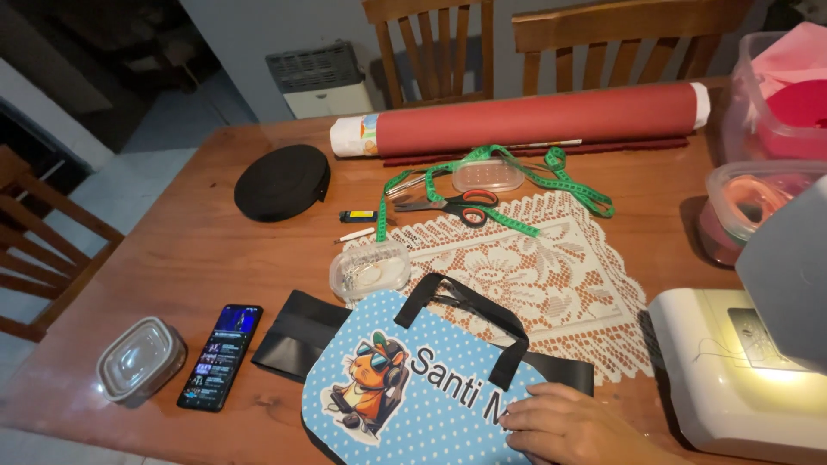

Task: Cutting and preparing a black synthetic material strip to be used as a component for a small blue bag, using scissors and a measuring tape.

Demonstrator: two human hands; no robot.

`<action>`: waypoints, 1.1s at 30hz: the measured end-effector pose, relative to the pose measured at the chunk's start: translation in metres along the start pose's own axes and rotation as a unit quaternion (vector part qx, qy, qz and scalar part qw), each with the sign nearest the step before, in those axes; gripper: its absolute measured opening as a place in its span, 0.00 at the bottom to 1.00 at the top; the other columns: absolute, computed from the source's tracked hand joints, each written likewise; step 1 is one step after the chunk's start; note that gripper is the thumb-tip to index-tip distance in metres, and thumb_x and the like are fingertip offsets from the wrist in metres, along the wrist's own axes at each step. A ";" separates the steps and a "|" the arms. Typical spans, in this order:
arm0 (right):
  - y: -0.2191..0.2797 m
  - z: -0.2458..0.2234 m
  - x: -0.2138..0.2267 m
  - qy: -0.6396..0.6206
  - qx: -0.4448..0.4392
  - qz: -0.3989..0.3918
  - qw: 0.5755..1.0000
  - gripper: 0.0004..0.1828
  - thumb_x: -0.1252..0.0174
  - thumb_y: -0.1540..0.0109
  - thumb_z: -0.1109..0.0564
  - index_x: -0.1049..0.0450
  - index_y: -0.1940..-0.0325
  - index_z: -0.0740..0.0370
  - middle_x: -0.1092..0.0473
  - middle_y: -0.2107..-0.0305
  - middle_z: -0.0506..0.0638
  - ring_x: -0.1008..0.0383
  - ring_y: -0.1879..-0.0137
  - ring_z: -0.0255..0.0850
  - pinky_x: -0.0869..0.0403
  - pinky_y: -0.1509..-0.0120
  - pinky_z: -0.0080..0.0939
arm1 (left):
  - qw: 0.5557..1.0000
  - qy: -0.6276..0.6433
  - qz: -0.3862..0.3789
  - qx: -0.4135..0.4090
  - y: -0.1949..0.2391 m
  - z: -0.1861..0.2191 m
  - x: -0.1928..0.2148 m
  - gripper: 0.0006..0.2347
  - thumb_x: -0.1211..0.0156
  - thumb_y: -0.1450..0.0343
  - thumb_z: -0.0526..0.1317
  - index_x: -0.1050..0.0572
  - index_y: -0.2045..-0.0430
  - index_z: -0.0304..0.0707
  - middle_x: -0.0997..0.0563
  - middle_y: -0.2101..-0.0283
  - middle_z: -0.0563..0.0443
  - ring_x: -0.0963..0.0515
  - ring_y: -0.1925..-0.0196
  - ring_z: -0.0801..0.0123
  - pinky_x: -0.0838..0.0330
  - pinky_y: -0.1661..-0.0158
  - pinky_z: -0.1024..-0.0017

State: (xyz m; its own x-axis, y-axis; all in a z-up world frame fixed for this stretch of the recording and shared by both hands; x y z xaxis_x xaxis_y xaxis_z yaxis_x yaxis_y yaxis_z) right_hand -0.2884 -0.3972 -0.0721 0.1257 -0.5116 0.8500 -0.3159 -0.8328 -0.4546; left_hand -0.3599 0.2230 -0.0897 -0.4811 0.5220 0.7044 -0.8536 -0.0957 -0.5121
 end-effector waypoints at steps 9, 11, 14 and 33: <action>0.004 0.009 -0.004 -0.040 0.009 -0.018 0.999 0.16 0.55 0.25 0.53 0.25 0.43 0.62 0.28 0.40 0.53 0.29 0.34 0.48 0.43 0.29 0.64 | 0.981 -0.093 -0.164 -0.043 -0.228 0.213 -0.106 0.06 0.38 0.32 0.39 0.17 0.66 0.46 0.27 0.35 0.47 0.33 0.31 0.52 0.43 0.34 0.48; 0.005 0.013 -0.006 -0.035 0.006 -0.020 0.999 0.16 0.55 0.25 0.53 0.24 0.43 0.61 0.28 0.40 0.53 0.29 0.34 0.47 0.43 0.30 0.64 | 0.971 -0.121 -0.202 -0.037 -0.252 0.211 -0.139 0.05 0.39 0.32 0.38 0.16 0.68 0.47 0.28 0.34 0.45 0.33 0.30 0.51 0.41 0.35 0.45; 0.016 0.023 -0.016 -0.082 0.014 -0.008 0.997 0.18 0.58 0.25 0.55 0.26 0.38 0.63 0.30 0.37 0.53 0.31 0.32 0.49 0.42 0.28 0.62 | 0.923 -0.290 -0.255 -0.007 -0.270 0.201 -0.178 0.12 0.50 0.29 0.38 0.17 0.71 0.34 0.19 0.57 0.42 0.24 0.46 0.45 0.29 0.47 0.48; 0.017 0.016 -0.024 -0.163 -0.165 -0.034 0.972 0.18 0.41 0.31 0.51 0.26 0.37 0.52 0.25 0.43 0.39 0.27 0.37 0.36 0.44 0.26 0.54 | 0.869 -0.305 -0.370 0.124 -0.267 0.242 -0.171 0.14 0.49 0.29 0.35 0.16 0.58 0.51 0.50 0.21 0.57 0.64 0.17 0.55 0.68 0.26 0.36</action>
State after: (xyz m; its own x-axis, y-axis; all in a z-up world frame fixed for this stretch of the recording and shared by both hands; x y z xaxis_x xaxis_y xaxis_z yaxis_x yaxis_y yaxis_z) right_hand -0.2820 -0.4020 -0.1046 0.4316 -0.5420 0.7211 -0.5745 -0.7815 -0.2435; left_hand -0.0984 -0.0454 0.0455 0.2663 -0.0203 0.9637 -0.9546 -0.1442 0.2607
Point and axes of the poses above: each hand's wrist, its own y-axis away from the middle knuckle, its own x-axis out of the back of the hand, z = x × y, the point moved 1 cm from there along -y, towards the middle knuckle
